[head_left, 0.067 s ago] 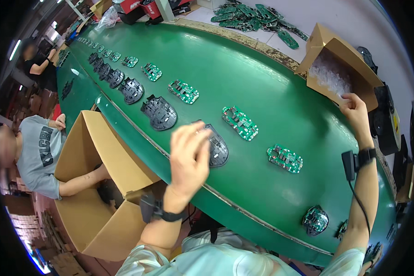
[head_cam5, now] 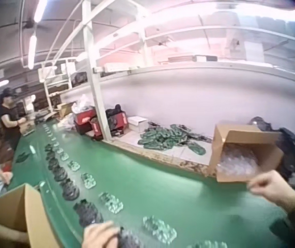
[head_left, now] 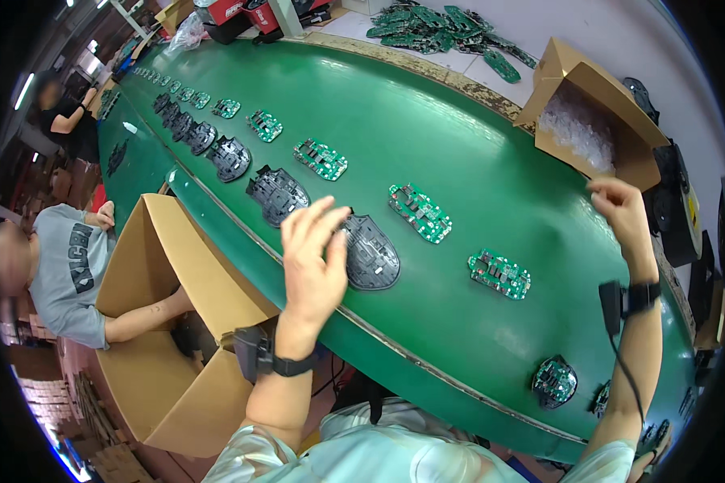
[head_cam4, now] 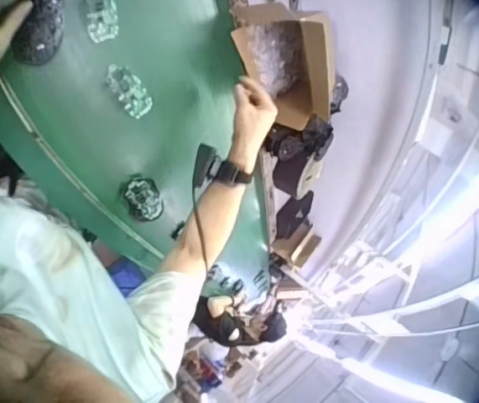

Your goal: Assembling internal components and circuit boards into computer mouse shells on a production line.

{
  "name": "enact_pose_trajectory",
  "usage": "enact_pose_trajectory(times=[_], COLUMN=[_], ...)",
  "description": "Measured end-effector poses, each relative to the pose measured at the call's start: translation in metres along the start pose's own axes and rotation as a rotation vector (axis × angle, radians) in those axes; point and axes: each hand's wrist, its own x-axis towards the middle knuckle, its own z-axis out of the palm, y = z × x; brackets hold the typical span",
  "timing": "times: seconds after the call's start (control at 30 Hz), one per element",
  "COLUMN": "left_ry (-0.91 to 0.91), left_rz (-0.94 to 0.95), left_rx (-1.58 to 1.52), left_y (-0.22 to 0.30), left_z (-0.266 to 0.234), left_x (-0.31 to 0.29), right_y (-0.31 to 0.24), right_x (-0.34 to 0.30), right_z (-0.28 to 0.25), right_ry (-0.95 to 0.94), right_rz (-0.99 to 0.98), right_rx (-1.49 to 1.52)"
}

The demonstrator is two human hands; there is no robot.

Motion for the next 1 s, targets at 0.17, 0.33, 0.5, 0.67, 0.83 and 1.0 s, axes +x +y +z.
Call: enact_pose_trajectory(times=[0.17,0.33,0.5,0.67,0.83,1.0], left_ry=[-0.203,-0.193,-0.247,-0.33,-0.415,-0.475], left_rz=[-0.033,-0.047,0.02,0.127,0.207,0.24], left_rx=[0.0,-0.065,-0.069,-0.187,-0.249,-0.264], left_y=[-0.027,-0.019,0.003,0.035,0.056,0.065], left_z=[-0.001,0.006,0.011,0.027,0.042,0.046], left_x=[0.004,-0.002,-0.015,-0.033,-0.043,-0.044], right_y=[-0.068,-0.083,-0.092,-0.093,-0.084,-0.077], right_x=[-0.107,-0.178,-0.203,-0.203,-0.202,-0.19], right_z=[0.02,0.045,0.071,0.097,0.126,0.149], right_ry=[-0.159,-0.158,-0.149,-0.169,-0.151,0.088], right_rz=[0.005,0.232,0.031,-0.038,0.166,-0.178], right_rx=[-0.053,0.212,0.028,0.074,0.245,-0.066])
